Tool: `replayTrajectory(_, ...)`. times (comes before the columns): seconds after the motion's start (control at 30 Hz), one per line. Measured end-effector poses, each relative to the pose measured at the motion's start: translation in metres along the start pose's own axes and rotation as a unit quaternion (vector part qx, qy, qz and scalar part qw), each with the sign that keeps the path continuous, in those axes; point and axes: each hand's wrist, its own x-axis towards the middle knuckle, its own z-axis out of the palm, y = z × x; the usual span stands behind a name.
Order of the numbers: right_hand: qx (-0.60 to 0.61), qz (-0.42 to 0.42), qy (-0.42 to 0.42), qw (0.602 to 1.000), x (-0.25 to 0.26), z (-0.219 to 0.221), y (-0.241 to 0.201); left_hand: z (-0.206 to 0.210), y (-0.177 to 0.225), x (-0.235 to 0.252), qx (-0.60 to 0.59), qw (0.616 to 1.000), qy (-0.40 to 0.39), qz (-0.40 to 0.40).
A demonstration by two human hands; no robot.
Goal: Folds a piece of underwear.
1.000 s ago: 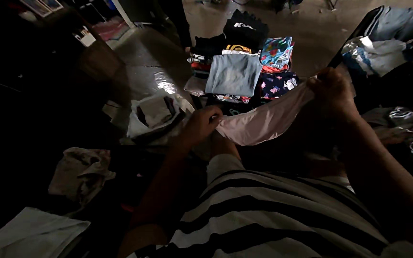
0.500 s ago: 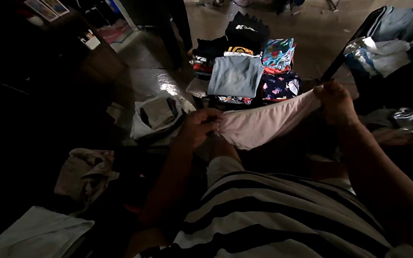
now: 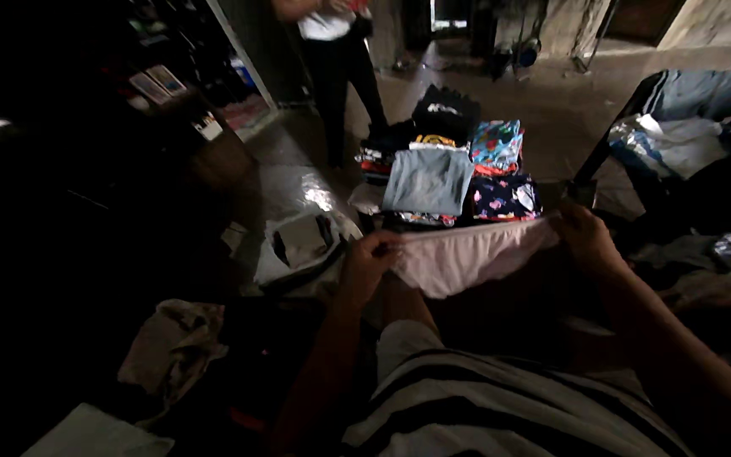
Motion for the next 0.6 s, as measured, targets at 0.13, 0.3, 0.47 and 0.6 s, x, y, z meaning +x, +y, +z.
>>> replayTrajectory(0.13,0.022,-0.021,-0.043,0.999,-0.004,0.0,0.0,0.003,-0.009,-0.006,0.111,0.993,0.033,-0.039)
replayTrajectory(0.3,0.04,-0.04,-0.069,0.996,-0.007,0.007,0.006,0.014,-0.03,-0.019,0.152,0.985,0.076,-0.026)
replayTrajectory(0.47,0.028,-0.024,-0.048,0.998,-0.013,0.0,0.006,0.009,-0.046,-0.028,0.243,0.969,0.03,-0.03)
replayTrajectory(0.6,-0.005,-0.014,-0.081,0.997,-0.017,0.002,-0.001,0.01,-0.047,-0.033,0.197,0.976,0.03,-0.09)
